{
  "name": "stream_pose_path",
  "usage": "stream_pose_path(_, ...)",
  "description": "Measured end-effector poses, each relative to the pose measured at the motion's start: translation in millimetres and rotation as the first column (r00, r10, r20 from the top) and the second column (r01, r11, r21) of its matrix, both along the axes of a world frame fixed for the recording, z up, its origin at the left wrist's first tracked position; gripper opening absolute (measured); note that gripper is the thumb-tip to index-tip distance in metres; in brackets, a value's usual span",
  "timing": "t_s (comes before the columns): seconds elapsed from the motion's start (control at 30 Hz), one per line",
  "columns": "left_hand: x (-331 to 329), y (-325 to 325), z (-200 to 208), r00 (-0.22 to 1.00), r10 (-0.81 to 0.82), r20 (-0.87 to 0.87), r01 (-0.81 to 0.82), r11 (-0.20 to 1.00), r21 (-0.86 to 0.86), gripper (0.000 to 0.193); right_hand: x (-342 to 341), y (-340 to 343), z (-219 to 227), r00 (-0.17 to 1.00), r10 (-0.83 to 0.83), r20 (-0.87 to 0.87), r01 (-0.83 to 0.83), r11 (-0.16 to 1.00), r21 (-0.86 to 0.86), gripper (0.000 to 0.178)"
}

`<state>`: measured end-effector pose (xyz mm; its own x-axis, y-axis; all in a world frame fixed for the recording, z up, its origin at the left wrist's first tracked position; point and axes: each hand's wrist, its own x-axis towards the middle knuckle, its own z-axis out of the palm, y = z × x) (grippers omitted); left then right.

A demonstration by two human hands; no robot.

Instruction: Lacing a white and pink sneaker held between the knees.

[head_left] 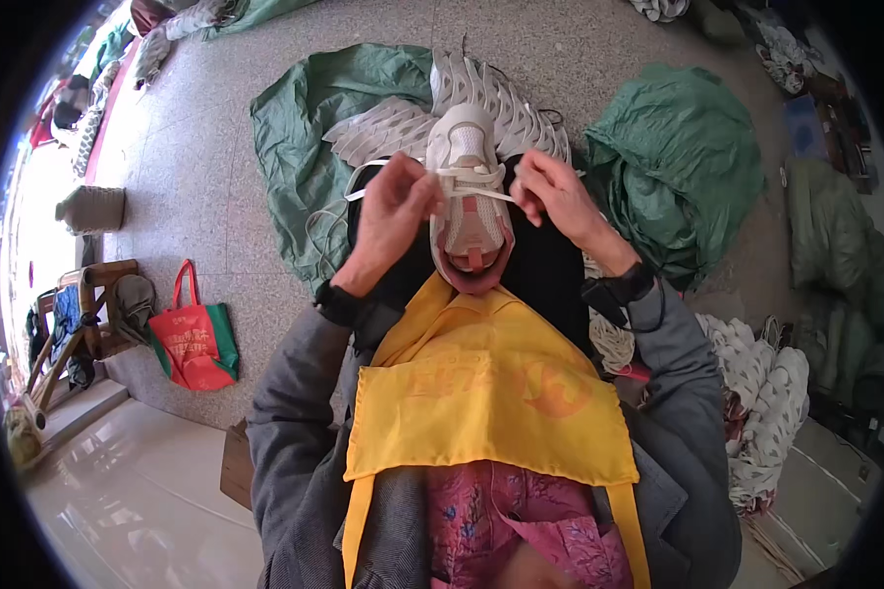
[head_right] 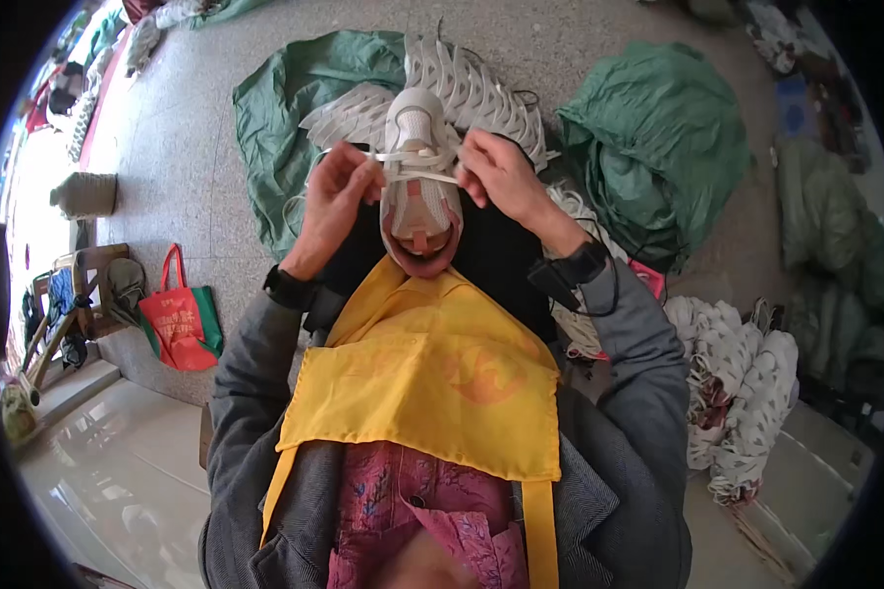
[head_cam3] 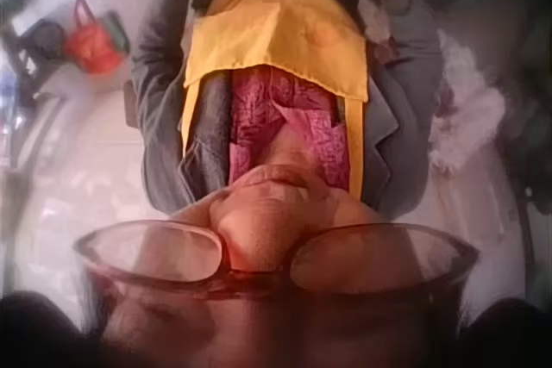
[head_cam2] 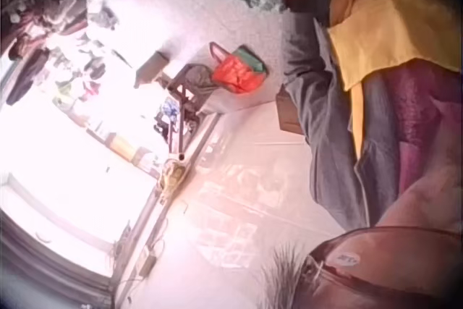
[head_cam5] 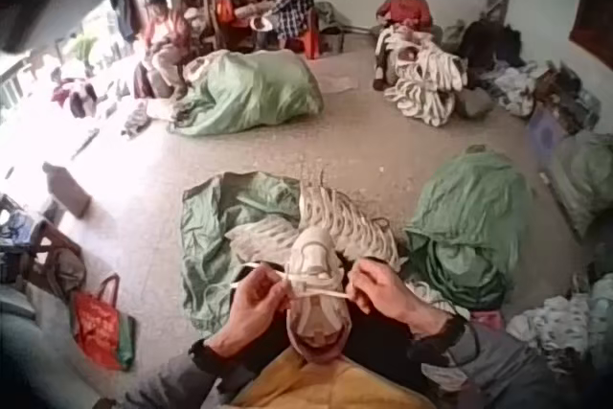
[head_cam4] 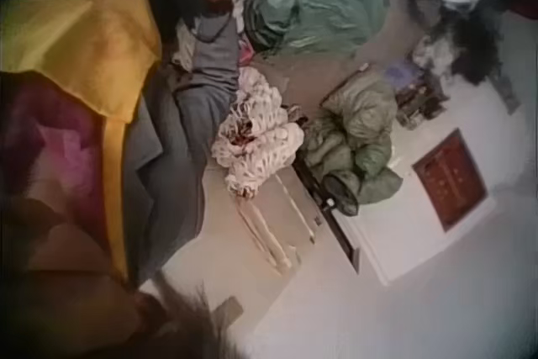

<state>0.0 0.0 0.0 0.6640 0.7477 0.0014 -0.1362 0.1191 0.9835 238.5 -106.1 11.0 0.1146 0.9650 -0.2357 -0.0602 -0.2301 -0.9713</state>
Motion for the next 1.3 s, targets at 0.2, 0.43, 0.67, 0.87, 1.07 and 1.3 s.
stream_pose_path(0.2, -111, 36, 4, 0.941, 0.301, -0.154, -0.315, 0.946, -0.077, 0.014, 74, -54, 11, 0.978, -0.177, -0.114, 0.167, 0.982, -0.091, 0.019)
stream_pose_path(0.43, -267, 72, -4, 0.854, 0.506, -0.119, -0.519, 0.81, -0.273, 0.015, 239, -180, -6, 0.767, -0.537, -0.353, 0.543, 0.835, -0.089, 0.019)
stream_pose_path(0.67, -209, 44, 6, 0.86, 0.103, -0.5, -0.147, 0.988, -0.049, 0.021, 245, -223, -9, 0.684, -0.706, -0.181, 0.682, 0.708, -0.184, 0.007)
stream_pose_path(0.87, -126, 28, 12, 0.795, 0.344, -0.5, 0.038, 0.795, 0.606, 0.02, 163, -153, -1, 0.936, -0.352, 0.022, 0.345, 0.9, -0.265, 0.014)
stream_pose_path(1.07, -46, -3, 19, 0.901, 0.168, -0.4, 0.14, 0.76, 0.634, 0.019, 37, -69, 39, 0.949, 0.066, 0.308, -0.016, 0.987, -0.161, 0.018)
stream_pose_path(1.3, -17, 2, 60, 0.945, -0.023, -0.326, 0.165, 0.894, 0.416, 0.017, -63, -22, 43, 0.692, -0.001, 0.722, -0.374, 0.855, 0.36, 0.016)
